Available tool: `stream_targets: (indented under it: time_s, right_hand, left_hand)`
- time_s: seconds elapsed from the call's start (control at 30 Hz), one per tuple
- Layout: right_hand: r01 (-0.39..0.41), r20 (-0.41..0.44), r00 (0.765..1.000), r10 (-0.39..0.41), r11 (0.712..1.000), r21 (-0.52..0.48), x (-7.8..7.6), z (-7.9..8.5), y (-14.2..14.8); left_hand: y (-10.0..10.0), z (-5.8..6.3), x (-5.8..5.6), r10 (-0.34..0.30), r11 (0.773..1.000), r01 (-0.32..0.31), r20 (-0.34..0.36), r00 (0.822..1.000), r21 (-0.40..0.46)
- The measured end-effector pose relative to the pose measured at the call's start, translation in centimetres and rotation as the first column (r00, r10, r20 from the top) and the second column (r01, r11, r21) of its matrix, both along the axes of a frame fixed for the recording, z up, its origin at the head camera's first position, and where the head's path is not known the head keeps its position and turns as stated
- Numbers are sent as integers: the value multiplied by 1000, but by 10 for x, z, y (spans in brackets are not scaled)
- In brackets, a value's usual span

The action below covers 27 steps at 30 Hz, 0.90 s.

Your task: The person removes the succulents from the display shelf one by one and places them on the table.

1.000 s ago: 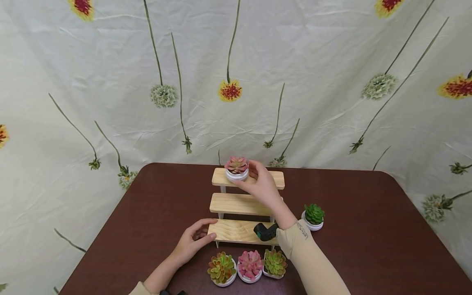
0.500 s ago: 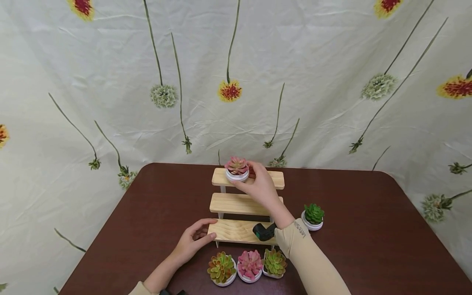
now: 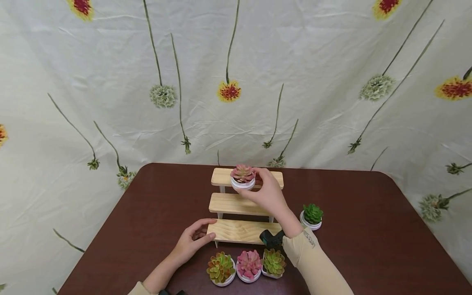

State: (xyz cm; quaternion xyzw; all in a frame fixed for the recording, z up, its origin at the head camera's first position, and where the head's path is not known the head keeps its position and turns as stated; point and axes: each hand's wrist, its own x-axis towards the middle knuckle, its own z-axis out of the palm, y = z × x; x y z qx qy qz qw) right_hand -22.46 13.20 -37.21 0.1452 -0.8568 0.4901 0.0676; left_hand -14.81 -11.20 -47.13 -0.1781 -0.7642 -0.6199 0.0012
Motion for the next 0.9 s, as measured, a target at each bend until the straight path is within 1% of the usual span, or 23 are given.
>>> stream_targets:
  time_s: [0.2, 0.37, 0.5, 0.63, 0.73, 0.9]
  right_hand:
    - [-34, -37, 999, 33, 999, -30, 11, -4, 9]
    - [-41, -29, 999, 39, 998, -52, 26, -9, 14]
    - [-42, -58, 998, 40, 998, -49, 36, -15, 18]
    - [-71, -95, 993, 66, 996, -48, 47, -21, 20]
    - [-90, -101, 991, 85, 995, -51, 56, -25, 22]
    - [-103, -101, 990, 100, 994, -26, 70, -30, 22]
  left_hand:
    - [-1, 0, -1, -8, 1000, 8, -3, 1000, 1]
    - [-1, -1, -1, -7, 1000, 7, -7, 1000, -1]
    - [-1, -1, -1, -2, 1000, 2, -10, 1000, -2]
    - [-1, -1, -1, -2, 1000, 2, -8, 1000, -3]
    - [0, 0, -1, -1, 1000, 1, -8, 1000, -5]
    - [0, 1, 0, 6, 1000, -6, -8, 1000, -7]
